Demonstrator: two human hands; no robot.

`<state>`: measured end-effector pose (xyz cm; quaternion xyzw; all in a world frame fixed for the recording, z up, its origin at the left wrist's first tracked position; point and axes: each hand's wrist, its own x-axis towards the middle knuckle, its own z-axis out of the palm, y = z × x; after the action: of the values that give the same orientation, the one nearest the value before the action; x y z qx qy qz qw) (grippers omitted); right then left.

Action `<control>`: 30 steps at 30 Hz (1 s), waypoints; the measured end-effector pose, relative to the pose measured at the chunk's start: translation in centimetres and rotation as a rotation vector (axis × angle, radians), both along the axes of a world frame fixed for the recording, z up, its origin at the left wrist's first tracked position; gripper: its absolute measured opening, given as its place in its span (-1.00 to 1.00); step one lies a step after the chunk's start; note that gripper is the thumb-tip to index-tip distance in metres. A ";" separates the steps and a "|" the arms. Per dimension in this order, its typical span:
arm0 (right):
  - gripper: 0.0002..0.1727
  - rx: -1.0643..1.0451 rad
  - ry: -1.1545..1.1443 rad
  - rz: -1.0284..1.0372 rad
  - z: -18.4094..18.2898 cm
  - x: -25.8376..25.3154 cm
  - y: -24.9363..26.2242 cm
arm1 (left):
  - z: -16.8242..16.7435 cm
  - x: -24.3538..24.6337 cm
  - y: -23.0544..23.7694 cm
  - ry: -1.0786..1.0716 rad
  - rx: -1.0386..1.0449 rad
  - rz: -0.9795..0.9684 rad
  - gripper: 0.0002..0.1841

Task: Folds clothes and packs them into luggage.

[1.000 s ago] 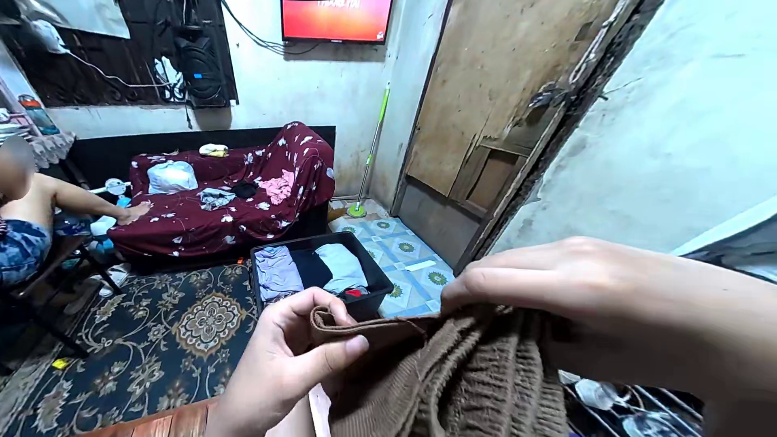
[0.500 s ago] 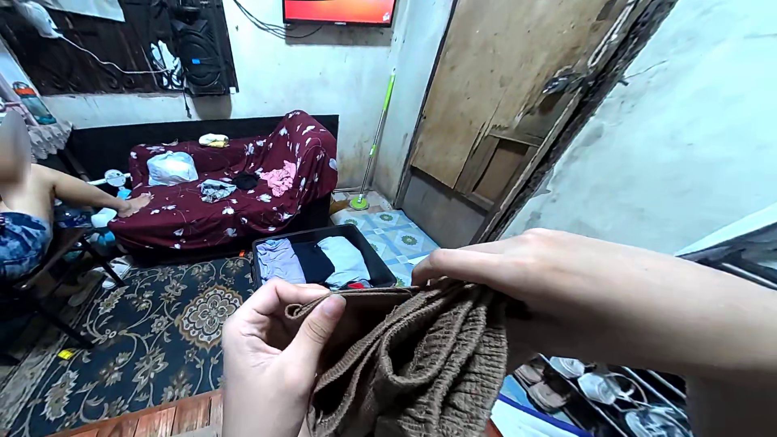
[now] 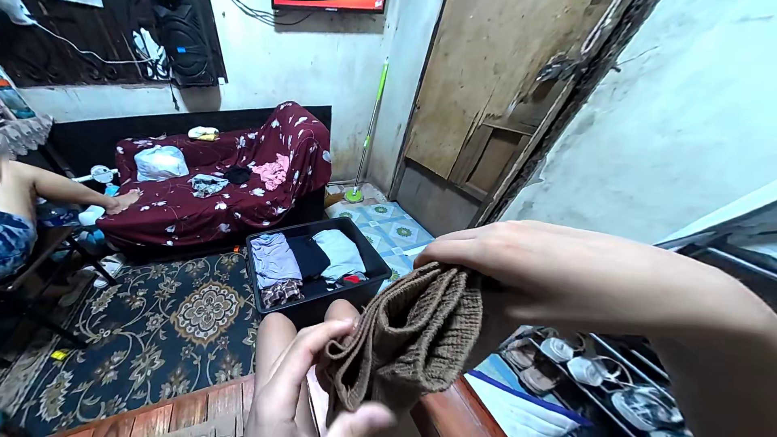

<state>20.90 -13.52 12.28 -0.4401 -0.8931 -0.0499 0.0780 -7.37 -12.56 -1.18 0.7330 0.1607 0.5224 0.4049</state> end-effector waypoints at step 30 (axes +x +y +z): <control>-0.63 0.346 0.409 -0.017 5.1 -2.5 4.7 | 13.4 -0.7 11.9 0.273 0.521 0.137 -0.52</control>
<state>18.38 -8.85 17.34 -0.4287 -0.8334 -0.1124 0.3303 -8.08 -0.67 12.24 0.8631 0.1235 0.4687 0.1417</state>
